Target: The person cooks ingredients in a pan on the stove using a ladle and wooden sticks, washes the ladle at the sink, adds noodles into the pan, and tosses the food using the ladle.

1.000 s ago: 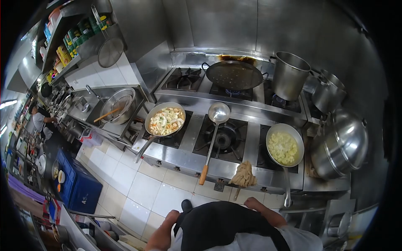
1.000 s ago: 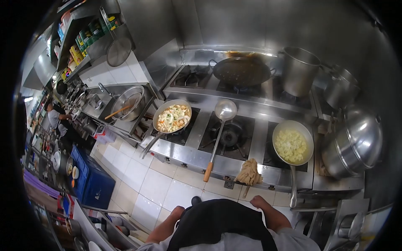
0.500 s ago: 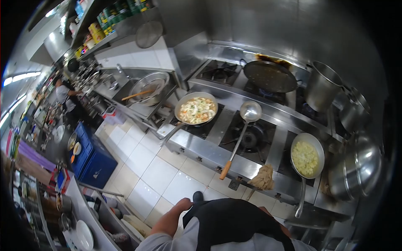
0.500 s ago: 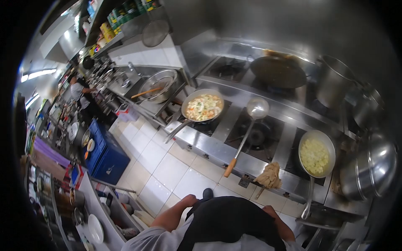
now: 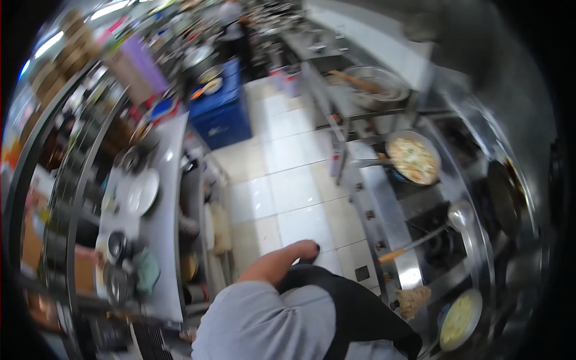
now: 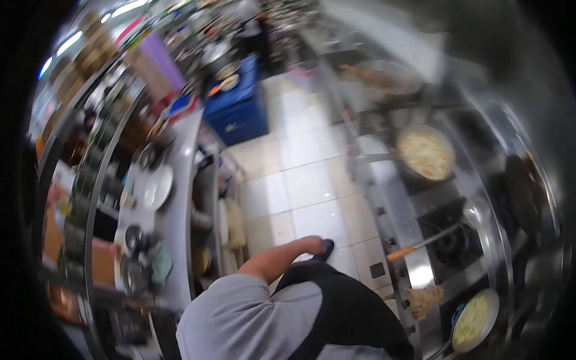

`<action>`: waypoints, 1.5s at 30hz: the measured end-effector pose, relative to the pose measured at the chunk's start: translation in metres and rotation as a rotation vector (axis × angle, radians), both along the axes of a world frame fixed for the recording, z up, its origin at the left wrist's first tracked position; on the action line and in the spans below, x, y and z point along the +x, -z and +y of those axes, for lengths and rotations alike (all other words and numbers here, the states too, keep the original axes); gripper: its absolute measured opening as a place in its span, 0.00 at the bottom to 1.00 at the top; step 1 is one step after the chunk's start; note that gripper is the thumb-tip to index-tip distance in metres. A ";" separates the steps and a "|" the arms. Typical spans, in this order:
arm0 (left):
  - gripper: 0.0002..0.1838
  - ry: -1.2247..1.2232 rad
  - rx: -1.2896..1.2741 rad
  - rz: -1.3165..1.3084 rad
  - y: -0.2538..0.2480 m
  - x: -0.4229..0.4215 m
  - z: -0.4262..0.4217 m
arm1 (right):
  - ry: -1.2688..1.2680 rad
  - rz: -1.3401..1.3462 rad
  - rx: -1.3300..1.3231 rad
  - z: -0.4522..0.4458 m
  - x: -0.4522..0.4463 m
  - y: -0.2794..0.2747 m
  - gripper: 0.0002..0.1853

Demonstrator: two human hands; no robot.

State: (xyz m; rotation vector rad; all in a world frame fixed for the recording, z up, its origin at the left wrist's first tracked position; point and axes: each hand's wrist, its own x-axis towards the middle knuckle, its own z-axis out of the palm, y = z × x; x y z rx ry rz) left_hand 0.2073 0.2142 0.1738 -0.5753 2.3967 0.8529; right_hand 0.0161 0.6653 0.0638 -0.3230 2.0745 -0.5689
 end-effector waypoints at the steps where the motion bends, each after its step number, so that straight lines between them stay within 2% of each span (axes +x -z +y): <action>1: 0.18 -0.097 0.023 0.000 0.011 0.007 -0.007 | -0.026 -0.004 0.004 -0.018 -0.008 -0.005 0.18; 6: 0.20 -0.428 0.020 0.117 0.055 0.072 -0.028 | -0.189 -0.007 0.002 -0.120 -0.025 -0.029 0.18; 9: 0.20 -0.504 0.118 -0.117 0.082 0.124 -0.040 | -0.322 -0.012 0.003 -0.190 -0.025 -0.042 0.18; 10: 0.19 -0.535 0.069 -0.016 0.124 0.148 -0.042 | -0.364 -0.010 0.005 -0.213 -0.022 -0.047 0.18; 12: 0.19 -0.528 0.065 -0.088 0.090 0.185 -0.055 | -0.447 -0.012 0.016 -0.255 -0.017 -0.051 0.18; 14: 0.19 -0.797 0.247 -0.273 0.077 0.224 -0.071 | -0.522 -0.006 0.030 -0.297 -0.012 -0.055 0.18; 18: 0.17 -0.996 0.212 -0.267 0.039 0.297 -0.113 | -0.638 0.011 0.048 -0.376 0.005 -0.059 0.18; 20: 0.16 -1.117 -0.015 0.077 0.018 0.332 -0.130 | -0.689 0.017 0.050 -0.408 0.012 -0.056 0.18; 22: 0.16 -1.273 -0.175 0.274 -0.005 0.365 -0.145 | -0.722 0.023 0.048 -0.438 0.023 -0.060 0.18; 24: 0.16 -1.350 -0.292 0.349 -0.070 0.396 -0.156 | -0.755 0.026 0.039 -0.467 0.034 -0.056 0.18; 28: 0.17 -1.631 -0.563 0.360 -0.138 0.467 -0.160 | -0.807 0.018 0.033 -0.517 0.060 -0.060 0.18; 32: 0.18 -2.066 -0.770 0.262 -0.131 0.541 -0.143 | -0.870 -0.005 0.026 -0.565 0.081 -0.060 0.18; 33: 0.18 -2.079 -0.788 0.252 -0.125 0.547 -0.140 | -0.889 -0.012 0.024 -0.578 0.087 -0.057 0.18; 35: 0.18 -2.271 -0.794 0.071 -0.120 0.558 -0.127 | -0.933 -0.028 0.030 -0.604 0.097 -0.050 0.18; 40: 0.17 -2.282 -0.780 -0.063 -0.116 0.547 -0.150 | -1.038 -0.049 0.011 -0.668 0.097 -0.026 0.19; 42: 0.17 -2.238 -0.817 -0.232 -0.108 0.547 -0.153 | -1.050 -0.056 -0.010 -0.689 0.089 -0.025 0.19; 44: 0.20 -2.109 -0.714 -0.308 -0.103 0.555 -0.158 | -1.033 -0.061 -0.016 -0.706 0.074 -0.024 0.19; 45: 0.22 -2.052 -0.561 -0.420 -0.104 0.551 -0.166 | -1.030 -0.061 -0.020 -0.716 0.068 -0.026 0.19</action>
